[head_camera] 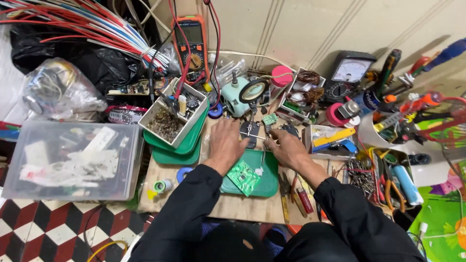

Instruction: The person is sitting on the floor working on a small green circuit board. They use a magnifying glass to inspect the board and a pair of pliers to manipulate a small component. The person also handles a white plastic casing and a set of keys during the process.

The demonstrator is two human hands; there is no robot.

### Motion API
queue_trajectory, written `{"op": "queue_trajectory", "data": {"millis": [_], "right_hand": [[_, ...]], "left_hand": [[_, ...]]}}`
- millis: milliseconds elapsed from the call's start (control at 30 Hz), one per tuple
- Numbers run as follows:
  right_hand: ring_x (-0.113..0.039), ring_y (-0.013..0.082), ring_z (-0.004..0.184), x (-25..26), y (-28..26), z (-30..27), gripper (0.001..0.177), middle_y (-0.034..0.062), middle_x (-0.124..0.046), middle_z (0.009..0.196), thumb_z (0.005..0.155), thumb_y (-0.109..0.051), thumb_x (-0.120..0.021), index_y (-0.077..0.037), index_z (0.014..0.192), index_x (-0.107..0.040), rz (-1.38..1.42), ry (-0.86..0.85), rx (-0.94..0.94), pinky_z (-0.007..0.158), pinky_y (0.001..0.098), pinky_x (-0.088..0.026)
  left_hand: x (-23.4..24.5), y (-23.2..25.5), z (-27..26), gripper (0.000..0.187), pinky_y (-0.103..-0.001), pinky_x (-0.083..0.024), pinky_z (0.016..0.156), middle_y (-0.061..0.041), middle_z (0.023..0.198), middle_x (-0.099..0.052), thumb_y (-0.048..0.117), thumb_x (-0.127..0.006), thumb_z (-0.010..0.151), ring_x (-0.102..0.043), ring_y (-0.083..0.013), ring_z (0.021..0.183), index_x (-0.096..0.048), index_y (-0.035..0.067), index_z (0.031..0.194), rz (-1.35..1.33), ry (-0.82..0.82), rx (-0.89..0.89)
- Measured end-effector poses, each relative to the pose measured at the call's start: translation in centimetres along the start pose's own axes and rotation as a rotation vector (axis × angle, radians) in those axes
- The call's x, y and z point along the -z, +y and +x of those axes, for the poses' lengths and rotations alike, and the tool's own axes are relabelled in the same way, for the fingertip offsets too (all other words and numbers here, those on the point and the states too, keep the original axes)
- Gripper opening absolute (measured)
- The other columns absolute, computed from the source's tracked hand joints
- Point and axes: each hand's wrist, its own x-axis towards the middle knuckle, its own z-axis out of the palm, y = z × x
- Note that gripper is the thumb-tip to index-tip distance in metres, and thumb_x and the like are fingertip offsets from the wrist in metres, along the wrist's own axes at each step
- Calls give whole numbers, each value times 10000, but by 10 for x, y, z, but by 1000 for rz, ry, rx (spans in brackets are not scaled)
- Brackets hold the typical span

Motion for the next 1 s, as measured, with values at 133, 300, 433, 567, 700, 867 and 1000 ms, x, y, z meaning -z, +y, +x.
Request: {"op": "queue_trajectory", "data": {"millis": [133, 300, 433, 567, 700, 867, 1000], "right_hand": [[-692, 386, 1375, -10, -1, 16, 596, 201, -718, 1459, 1092, -345, -654, -121, 1635, -550, 101, -35, -18, 1165, 593, -556], [-724, 484, 1266, -23, -3, 22, 470, 213, -785, 1327, 1089, -262, -624, -128, 1536, -675, 125, -9, 86, 1071, 633, -592], [-739, 523, 1159, -33, 4, 22, 442, 254, -780, 1231, 1098, -222, -591, -129, 1518, -695, 178, 59, 162, 974, 669, -626], [-760, 464, 970, -56, 26, 36, 460, 169, -752, 1057, 1035, -210, -660, -215, 1490, -729, -19, 126, 279, 815, 600, -656], [-750, 433, 903, -61, 30, 35, 443, 159, -721, 996, 1042, -179, -627, -176, 1474, -726, -113, 192, 352, 743, 546, -657], [-711, 409, 884, -56, 41, 40, 453, 140, -691, 965, 994, -122, -599, -169, 1421, -747, -281, 273, 441, 752, 533, -629], [-727, 365, 905, -51, 37, 32, 364, 86, -677, 984, 1005, -157, -597, -223, 1319, -769, -310, 238, 396, 772, 491, -625]], "left_hand": [[-64, -13, 26, 787, -536, -427, 1138, -190, 1296, -731, 452, -912, 838, -628, -374, 1326, -630, 28, 1438, 58, -245, 1], [-136, -20, 40, 826, -568, -485, 930, -195, 1072, -770, 459, -1024, 677, -728, -417, 1070, -675, 13, 1278, 159, -213, -22], [-126, -6, 38, 464, -587, -464, 849, -138, 890, -780, 286, -894, 759, -759, -390, 877, -747, 27, 1115, 216, -107, 23], [-112, -6, 39, 757, -621, -426, 964, -168, 1048, -813, 414, -964, 730, -749, -392, 1052, -704, 25, 1325, 279, -287, 11], [-106, -3, 46, 815, -623, -393, 1009, -163, 1078, -816, 405, -989, 691, -742, -390, 1086, -679, 28, 1343, 273, -340, 13], [-88, -18, 43, 853, -598, -421, 1014, -175, 1286, -792, 386, -992, 752, -729, -407, 1161, -627, 70, 1455, 217, -420, -54], [-98, -23, 35, 863, -612, -493, 983, -153, 1440, -730, 360, -959, 794, -731, -425, 1148, -566, 119, 1524, 147, -453, -16]]}}
